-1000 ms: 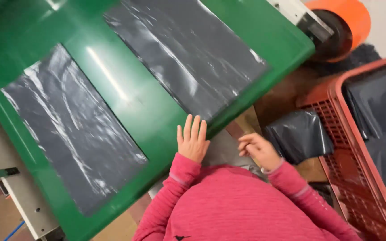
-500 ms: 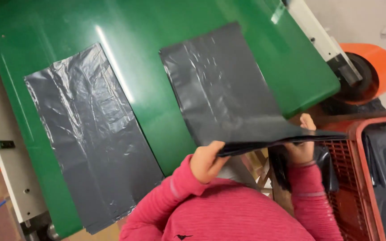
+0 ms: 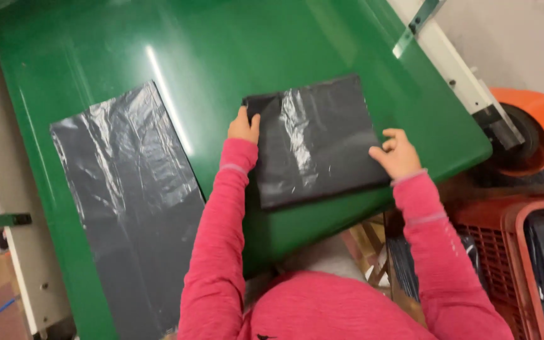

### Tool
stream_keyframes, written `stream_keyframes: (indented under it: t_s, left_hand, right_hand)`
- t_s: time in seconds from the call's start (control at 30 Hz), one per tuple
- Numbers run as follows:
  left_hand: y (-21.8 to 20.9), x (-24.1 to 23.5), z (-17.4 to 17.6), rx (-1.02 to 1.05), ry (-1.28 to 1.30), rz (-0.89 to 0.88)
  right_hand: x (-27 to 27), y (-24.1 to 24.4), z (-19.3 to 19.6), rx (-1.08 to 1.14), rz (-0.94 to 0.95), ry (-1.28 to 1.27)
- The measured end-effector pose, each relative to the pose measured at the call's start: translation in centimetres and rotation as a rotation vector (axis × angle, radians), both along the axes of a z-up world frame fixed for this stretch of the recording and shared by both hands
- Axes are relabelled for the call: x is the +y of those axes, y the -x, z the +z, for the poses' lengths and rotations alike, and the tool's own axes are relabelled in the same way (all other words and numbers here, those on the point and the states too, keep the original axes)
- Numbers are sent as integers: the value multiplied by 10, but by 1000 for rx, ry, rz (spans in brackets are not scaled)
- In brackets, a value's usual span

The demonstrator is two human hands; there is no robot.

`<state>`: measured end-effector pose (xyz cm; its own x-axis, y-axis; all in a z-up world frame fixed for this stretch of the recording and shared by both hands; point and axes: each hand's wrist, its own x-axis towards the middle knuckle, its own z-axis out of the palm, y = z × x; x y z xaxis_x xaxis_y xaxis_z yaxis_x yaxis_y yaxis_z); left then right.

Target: Folding black plastic bags on a conveyor belt and placing them into a collection bin.

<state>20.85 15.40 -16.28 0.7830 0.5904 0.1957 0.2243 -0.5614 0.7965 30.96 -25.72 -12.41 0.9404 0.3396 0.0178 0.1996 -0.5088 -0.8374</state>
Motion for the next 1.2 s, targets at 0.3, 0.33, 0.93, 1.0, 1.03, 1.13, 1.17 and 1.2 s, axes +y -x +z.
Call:
stream_keyframes:
  t_s: [0.3,0.33,0.93,1.0,1.03,1.13,1.17,1.2]
  left_hand:
    - [-7,6,-6,79,-49,35]
    - [-3,6,-4,87,-66,13]
    - [18,-129,-15,-205,571,-428]
    - [22,-111,-29,-224,1012,-314]
    - [31,-96,-24,-263,1398,-328]
    - [65,-73,-14,-308,1818,-259]
    - [75,-70,-10,-315,1850,-197]
    - [82,-64,-33,-310,1853,-197]
  right_hand:
    - [43,-14,57,-126,11,643]
    - [55,-30,59,-397,64,586]
    - [152,-104,46,-504,453,530]
    - [126,-51,75,-636,423,360]
    - [111,-19,95,-689,418,205]
    - [70,42,96,-744,410,78]
    - [54,57,88,-755,405,109]
    - [47,63,77,-752,402,112]
